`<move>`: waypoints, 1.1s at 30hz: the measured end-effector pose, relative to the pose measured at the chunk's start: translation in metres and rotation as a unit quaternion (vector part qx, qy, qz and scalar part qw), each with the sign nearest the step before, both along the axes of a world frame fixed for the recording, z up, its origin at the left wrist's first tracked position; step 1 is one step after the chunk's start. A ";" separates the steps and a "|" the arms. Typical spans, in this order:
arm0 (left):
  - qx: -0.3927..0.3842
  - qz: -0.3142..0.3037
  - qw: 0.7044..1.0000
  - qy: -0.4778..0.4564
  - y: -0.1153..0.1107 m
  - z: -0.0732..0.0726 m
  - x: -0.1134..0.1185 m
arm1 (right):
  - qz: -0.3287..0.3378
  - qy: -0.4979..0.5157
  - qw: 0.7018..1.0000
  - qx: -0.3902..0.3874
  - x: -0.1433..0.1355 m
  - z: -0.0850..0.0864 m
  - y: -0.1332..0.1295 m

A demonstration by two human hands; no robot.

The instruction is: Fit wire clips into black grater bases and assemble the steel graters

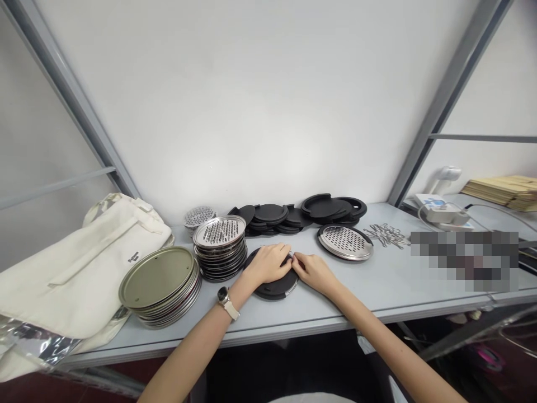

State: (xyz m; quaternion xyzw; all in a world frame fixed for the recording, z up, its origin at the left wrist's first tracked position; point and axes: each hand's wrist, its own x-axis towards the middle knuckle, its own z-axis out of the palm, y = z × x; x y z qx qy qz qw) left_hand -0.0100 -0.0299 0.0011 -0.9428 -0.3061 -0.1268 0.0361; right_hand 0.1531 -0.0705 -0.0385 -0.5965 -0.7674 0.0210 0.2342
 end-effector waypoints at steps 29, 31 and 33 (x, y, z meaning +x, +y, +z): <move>-0.009 -0.008 1.000 -0.001 0.000 0.000 0.000 | 0.002 -0.005 1.000 -0.001 0.003 -0.001 0.001; -0.005 -0.009 1.000 -0.004 0.000 0.000 0.000 | 0.002 -0.007 1.000 0.000 0.003 -0.001 0.001; -0.007 -0.008 1.000 -0.005 -0.001 0.001 -0.001 | 0.003 -0.007 1.000 0.000 0.003 -0.001 0.001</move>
